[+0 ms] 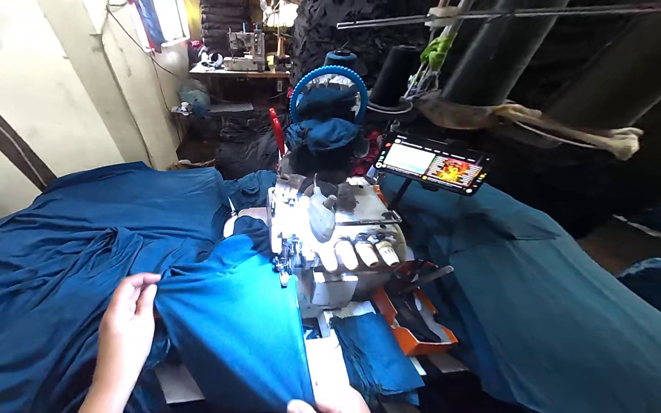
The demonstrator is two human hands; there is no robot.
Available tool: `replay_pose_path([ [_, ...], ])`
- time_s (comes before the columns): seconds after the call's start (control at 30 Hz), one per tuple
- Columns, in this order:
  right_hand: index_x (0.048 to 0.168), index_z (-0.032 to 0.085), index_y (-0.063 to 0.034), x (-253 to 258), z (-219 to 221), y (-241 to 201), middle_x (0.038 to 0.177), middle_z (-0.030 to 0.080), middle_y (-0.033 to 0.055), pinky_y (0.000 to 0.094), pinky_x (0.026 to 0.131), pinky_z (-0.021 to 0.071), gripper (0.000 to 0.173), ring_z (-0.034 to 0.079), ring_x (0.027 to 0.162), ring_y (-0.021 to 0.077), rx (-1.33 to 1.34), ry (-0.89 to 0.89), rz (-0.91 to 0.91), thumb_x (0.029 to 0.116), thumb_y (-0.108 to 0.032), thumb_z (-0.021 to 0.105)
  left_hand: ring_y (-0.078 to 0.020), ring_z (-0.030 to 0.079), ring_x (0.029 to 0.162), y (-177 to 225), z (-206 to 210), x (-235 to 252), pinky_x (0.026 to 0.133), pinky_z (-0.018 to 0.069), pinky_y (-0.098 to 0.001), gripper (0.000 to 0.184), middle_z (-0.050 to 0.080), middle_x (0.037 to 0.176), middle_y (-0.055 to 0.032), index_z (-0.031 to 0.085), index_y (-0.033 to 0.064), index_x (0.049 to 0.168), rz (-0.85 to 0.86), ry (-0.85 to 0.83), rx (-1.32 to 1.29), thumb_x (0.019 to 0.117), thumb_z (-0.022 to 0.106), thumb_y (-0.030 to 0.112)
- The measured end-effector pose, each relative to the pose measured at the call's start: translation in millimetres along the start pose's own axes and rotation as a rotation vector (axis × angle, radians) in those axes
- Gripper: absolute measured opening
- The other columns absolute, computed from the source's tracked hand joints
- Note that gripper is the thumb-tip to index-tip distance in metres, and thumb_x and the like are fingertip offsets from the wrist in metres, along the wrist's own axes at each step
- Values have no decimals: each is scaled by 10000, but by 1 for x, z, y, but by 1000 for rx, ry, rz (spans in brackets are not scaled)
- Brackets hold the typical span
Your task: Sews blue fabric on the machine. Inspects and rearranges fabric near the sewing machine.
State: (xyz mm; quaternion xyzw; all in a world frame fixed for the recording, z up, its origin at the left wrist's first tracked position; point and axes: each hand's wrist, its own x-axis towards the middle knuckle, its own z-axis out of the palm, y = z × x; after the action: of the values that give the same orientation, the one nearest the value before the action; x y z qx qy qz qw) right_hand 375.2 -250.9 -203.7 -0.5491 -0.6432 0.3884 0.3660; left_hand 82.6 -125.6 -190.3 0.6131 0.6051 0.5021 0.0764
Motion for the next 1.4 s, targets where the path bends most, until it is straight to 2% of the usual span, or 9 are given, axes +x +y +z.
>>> replay_pose_path([
  [0.07, 739, 690, 17, 19, 3, -3, 708, 646, 104, 385, 651, 516, 382, 627, 684, 167, -34, 47, 15, 990, -269, 653, -258, 668, 960, -6, 13, 26, 877, 550, -437, 211, 680, 1081, -218, 626, -75, 1170, 19, -29, 20, 1024, 522, 37],
  [0.27, 731, 667, 2, 49, 19, 13, 810, 631, 72, 251, 736, 503, 355, 602, 796, 99, 38, 107, -77, 972, -258, 661, -394, 651, 1075, -16, 32, 43, 932, 531, -557, 279, 643, 1187, -271, 589, -75, 1264, 61, -46, 115, 1027, 559, 69],
  [0.43, 980, 757, 44, -9, 30, 35, 998, 732, 143, 349, 925, 559, 223, 697, 986, 151, 230, -147, 18, 990, -145, 639, -184, 620, 930, 20, 5, -87, 867, 529, -291, 139, 616, 939, -178, 576, -35, 993, 280, 31, 47, 988, 559, 102],
  [0.53, 973, 754, 55, -43, 34, 59, 1011, 724, 150, 365, 925, 559, 241, 693, 992, 179, 219, -163, 94, 996, -148, 626, -134, 643, 939, 13, 12, -182, 871, 539, -248, 194, 658, 987, -193, 619, -105, 1041, -69, -291, -179, 991, 579, 78],
  [0.67, 957, 765, 62, -65, 24, 39, 1044, 727, 196, 445, 991, 499, 279, 669, 1055, 289, 125, -163, 76, 1009, -164, 609, -239, 611, 1175, 19, 31, -218, 1012, 518, -395, 516, 557, 1333, -277, 386, -160, 1408, -789, -490, -568, 1001, 553, 110],
  [0.77, 940, 757, 62, -73, 25, 24, 1009, 716, 197, 451, 963, 490, 299, 658, 1021, 301, 83, -181, 38, 1024, -165, 583, -85, 665, 915, 39, 46, -207, 822, 573, -290, 343, 653, 1042, -77, 433, -39, 1281, -1016, -368, -771, 974, 575, 13],
  [0.93, 895, 755, 60, -78, 17, 31, 1000, 714, 179, 418, 943, 515, 308, 665, 1004, 256, 99, -111, 121, 1018, -167, 586, -57, 723, 835, 26, 21, -195, 808, 610, -281, 208, 742, 884, 11, 552, -41, 1137, -772, -368, -682, 935, 570, -87],
  [1.17, 946, 752, 39, -78, 39, 41, 994, 626, 85, 235, 825, 532, 175, 607, 943, 90, 372, -100, 128, 896, -128, 746, -33, 698, 944, 17, 6, -203, 855, 599, -259, 243, 699, 1060, -4, 500, -67, 1259, -702, -343, -704, 1030, 426, -32],
  [1.4, 869, 747, 64, -94, 30, 59, 935, 729, 165, 388, 910, 534, 229, 687, 957, 232, 180, -182, 56, 918, -159, 739, -95, 726, 893, 26, 7, -200, 771, 638, -324, 256, 697, 1048, -28, 465, -22, 1302, -838, -335, -774, 1055, 398, -11],
])
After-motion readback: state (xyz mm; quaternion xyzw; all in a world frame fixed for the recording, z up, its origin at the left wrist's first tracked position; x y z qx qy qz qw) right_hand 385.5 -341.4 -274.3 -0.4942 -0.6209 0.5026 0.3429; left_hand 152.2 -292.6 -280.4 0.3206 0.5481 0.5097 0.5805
